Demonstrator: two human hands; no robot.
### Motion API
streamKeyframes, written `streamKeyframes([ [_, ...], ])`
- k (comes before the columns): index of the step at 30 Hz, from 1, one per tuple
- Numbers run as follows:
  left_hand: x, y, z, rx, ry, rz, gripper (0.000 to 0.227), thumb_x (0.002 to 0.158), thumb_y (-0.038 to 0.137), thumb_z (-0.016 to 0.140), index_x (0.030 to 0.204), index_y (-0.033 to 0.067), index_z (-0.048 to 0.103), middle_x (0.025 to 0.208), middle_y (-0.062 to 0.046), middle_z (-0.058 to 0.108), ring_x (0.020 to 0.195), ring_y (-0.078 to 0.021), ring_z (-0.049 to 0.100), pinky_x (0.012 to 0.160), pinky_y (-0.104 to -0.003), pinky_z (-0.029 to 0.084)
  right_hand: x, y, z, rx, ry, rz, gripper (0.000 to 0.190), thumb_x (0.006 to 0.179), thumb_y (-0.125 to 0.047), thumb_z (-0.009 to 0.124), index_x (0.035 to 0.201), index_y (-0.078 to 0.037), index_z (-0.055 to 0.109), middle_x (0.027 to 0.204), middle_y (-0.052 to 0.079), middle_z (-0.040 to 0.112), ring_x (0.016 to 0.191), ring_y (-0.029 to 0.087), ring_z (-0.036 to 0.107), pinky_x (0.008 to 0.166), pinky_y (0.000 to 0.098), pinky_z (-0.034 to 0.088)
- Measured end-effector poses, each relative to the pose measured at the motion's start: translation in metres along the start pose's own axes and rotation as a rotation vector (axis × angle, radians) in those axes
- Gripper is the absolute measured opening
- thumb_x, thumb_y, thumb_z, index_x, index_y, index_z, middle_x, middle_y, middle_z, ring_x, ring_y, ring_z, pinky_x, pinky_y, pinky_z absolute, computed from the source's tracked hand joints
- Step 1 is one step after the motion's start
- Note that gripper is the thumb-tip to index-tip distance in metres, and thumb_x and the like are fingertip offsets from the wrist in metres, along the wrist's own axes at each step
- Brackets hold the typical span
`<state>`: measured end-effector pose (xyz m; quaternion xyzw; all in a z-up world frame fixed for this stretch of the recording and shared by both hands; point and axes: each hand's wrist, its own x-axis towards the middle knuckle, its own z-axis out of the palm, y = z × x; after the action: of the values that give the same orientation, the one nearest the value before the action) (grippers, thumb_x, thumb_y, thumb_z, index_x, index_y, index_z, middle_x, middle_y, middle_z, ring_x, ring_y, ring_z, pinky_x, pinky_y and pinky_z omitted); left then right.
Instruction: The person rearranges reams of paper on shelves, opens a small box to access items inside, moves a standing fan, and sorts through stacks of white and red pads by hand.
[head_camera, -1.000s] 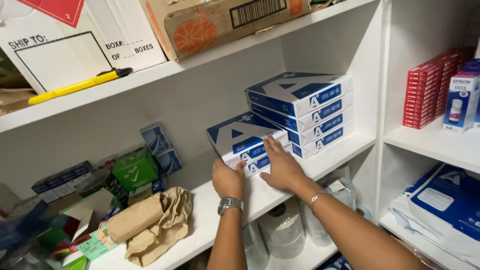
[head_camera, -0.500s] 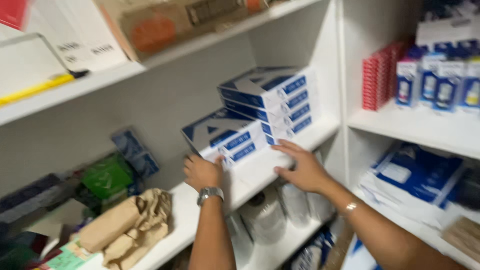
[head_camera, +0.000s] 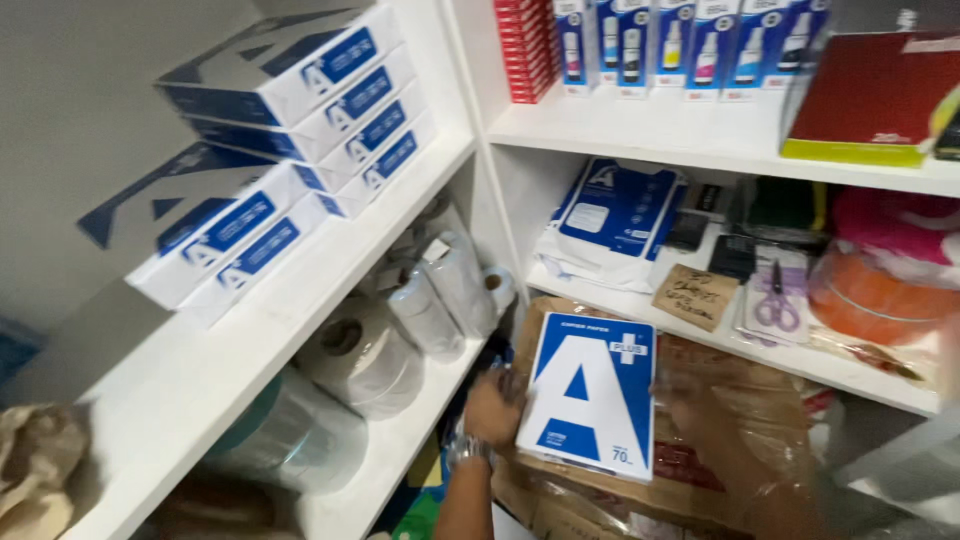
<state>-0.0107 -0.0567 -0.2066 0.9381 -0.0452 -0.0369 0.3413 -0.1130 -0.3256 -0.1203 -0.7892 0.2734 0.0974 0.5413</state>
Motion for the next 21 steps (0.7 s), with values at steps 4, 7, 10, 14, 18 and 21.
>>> streamKeyframes([
  [4, -0.020, -0.016, 0.052, -0.084, -0.257, -0.342, 0.061, 0.087, 0.042, 0.073, 0.142, 0.0188, 0.058, 0.137, -0.003, 0.069, 0.125, -0.0267, 0.066, 0.107, -0.042, 0.054, 0.009, 0.034, 0.016, 0.474, -0.015, 0.406, 0.034, 0.100, -0.015, 0.069, 0.130, 0.000, 0.066, 0.111, 0.028, 0.079, 0.093, 0.043, 0.076, 0.073, 0.0506, 0.063],
  [7, -0.031, -0.030, 0.074, 0.033, -0.137, -0.260, 0.078, 0.083, 0.047, 0.080, 0.146, 0.0112, 0.049, 0.136, -0.010, 0.066, 0.124, -0.0313, 0.064, 0.106, -0.039, 0.053, 0.019, 0.059, 0.021, 0.328, -0.128, 0.340, 0.047, 0.099, -0.022, 0.068, 0.142, -0.008, 0.058, 0.137, 0.020, 0.073, 0.120, 0.041, 0.071, 0.091, 0.0543, 0.062],
  [10, -0.039, -0.030, 0.077, -0.062, -0.110, -0.347, 0.066, 0.085, 0.044, 0.075, 0.138, 0.0112, 0.053, 0.132, -0.012, 0.066, 0.121, -0.0321, 0.063, 0.107, -0.042, 0.051, 0.025, 0.073, 0.029, 0.417, -0.167, 0.369, 0.053, 0.098, -0.018, 0.067, 0.146, -0.007, 0.048, 0.131, 0.026, 0.074, 0.114, 0.039, 0.072, 0.098, 0.0487, 0.059],
  [14, -0.049, -0.008, 0.053, -0.286, -0.187, -0.581, 0.065, 0.081, 0.049, 0.077, 0.131, 0.0137, 0.055, 0.131, -0.006, 0.071, 0.120, -0.0272, 0.066, 0.103, -0.040, 0.052, 0.026, 0.077, 0.036, 0.241, -0.293, 0.198, 0.063, 0.088, -0.032, 0.071, 0.147, -0.015, 0.056, 0.140, 0.016, 0.073, 0.127, 0.040, 0.070, 0.107, 0.0538, 0.058],
  [18, -0.048, -0.002, 0.033, -0.381, -0.276, -0.683, 0.057, 0.078, 0.051, 0.077, 0.121, 0.0156, 0.063, 0.132, -0.002, 0.072, 0.124, -0.0242, 0.064, 0.106, -0.038, 0.046, 0.046, 0.100, 0.033, 0.273, -0.360, 0.043, 0.047, 0.087, -0.032, 0.069, 0.118, 0.002, 0.080, 0.115, 0.021, 0.086, 0.103, 0.036, 0.083, 0.090, 0.0407, 0.067],
  [21, -0.048, -0.014, 0.038, -0.429, -0.257, -0.657, 0.053, 0.081, 0.051, 0.077, 0.116, 0.0115, 0.072, 0.130, -0.006, 0.073, 0.122, -0.0248, 0.063, 0.107, -0.038, 0.043, 0.038, 0.092, 0.022, 0.357, -0.294, 0.169, 0.042, 0.089, -0.026, 0.073, 0.106, 0.011, 0.082, 0.103, 0.025, 0.084, 0.095, 0.036, 0.079, 0.081, 0.0410, 0.061],
])
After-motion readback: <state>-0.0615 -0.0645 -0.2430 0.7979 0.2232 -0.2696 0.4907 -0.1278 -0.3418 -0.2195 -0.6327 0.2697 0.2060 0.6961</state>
